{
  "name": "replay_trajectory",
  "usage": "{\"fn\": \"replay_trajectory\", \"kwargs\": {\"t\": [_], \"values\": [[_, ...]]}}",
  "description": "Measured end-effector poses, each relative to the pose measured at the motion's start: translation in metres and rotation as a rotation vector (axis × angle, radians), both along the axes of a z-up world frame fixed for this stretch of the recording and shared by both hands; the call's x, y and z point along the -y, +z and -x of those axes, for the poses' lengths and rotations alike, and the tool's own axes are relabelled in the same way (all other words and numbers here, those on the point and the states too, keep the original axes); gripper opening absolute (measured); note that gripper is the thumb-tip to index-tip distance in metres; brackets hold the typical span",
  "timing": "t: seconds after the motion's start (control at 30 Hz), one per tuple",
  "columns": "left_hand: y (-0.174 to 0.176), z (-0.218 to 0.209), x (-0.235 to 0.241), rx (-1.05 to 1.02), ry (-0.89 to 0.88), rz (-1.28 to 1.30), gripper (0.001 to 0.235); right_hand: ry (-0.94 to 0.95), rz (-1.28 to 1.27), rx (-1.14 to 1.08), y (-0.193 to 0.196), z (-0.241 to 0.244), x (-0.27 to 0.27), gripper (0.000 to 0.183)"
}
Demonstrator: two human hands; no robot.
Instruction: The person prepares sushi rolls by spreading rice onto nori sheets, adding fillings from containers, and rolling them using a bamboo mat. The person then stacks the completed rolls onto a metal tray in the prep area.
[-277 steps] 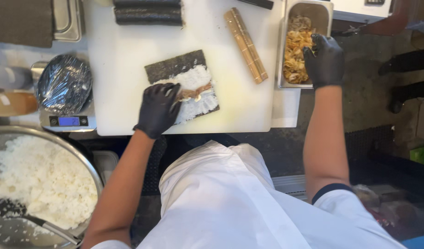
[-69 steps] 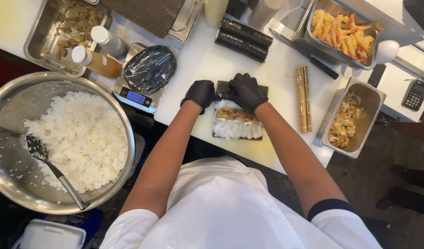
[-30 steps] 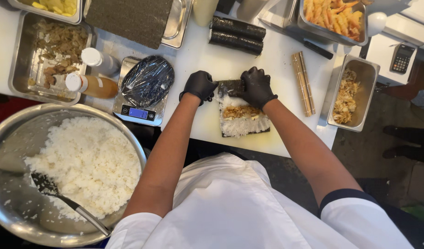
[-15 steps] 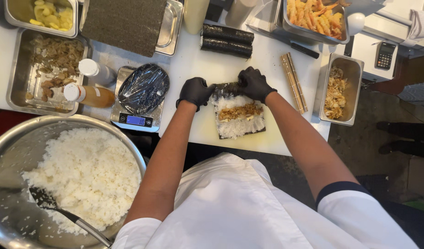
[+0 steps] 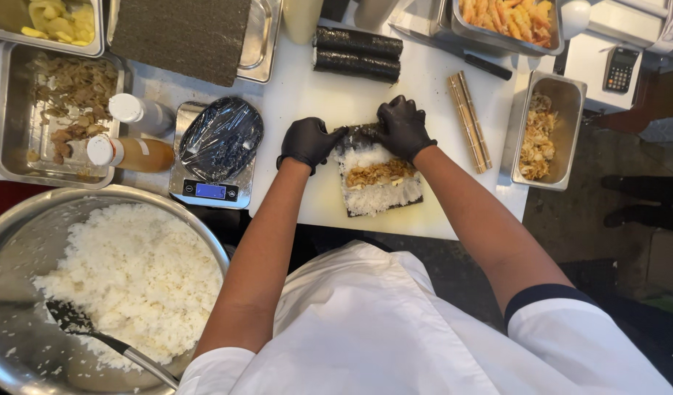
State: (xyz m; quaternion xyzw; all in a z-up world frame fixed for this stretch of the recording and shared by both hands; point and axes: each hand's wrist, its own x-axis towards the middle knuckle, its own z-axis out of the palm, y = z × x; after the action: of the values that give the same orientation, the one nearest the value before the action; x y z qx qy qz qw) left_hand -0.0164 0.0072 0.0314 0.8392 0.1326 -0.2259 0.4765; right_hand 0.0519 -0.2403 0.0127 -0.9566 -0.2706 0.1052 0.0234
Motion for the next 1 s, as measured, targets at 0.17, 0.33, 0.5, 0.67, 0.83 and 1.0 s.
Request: {"fn": "replay_trajectory", "kwargs": {"t": [0.17,0.33,0.5,0.67,0.83,1.0], "values": [[-0.001,0.002,0.002,0.057,0.006,-0.023,0.056,-0.135,-0.106,-0.06,-0.005,-0.013,0.012,0.022],[0.001,0.006,0.0,0.043,0.065,0.051,0.054,-0.076,-0.045,-0.263,0.01,-0.019,0.026,0.031],[-0.006,0.004,0.001,0.061,0.046,0.028,0.056,0.006,0.027,-0.147,0.022,-0.002,0.014,0.041],[-0.009,-0.002,0.003,0.142,0.001,-0.063,0.059,-0.028,-0.002,-0.008,0.011,-0.006,0.015,0.027],[-0.001,0.005,0.002,0.058,0.035,0.002,0.056,-0.179,-0.034,-0.008,0.006,-0.011,0.024,0.028],[-0.004,0.004,0.002,0.082,0.057,0.036,0.056,-0.217,-0.016,-0.097,0.011,-0.023,0.043,0.032]]}}
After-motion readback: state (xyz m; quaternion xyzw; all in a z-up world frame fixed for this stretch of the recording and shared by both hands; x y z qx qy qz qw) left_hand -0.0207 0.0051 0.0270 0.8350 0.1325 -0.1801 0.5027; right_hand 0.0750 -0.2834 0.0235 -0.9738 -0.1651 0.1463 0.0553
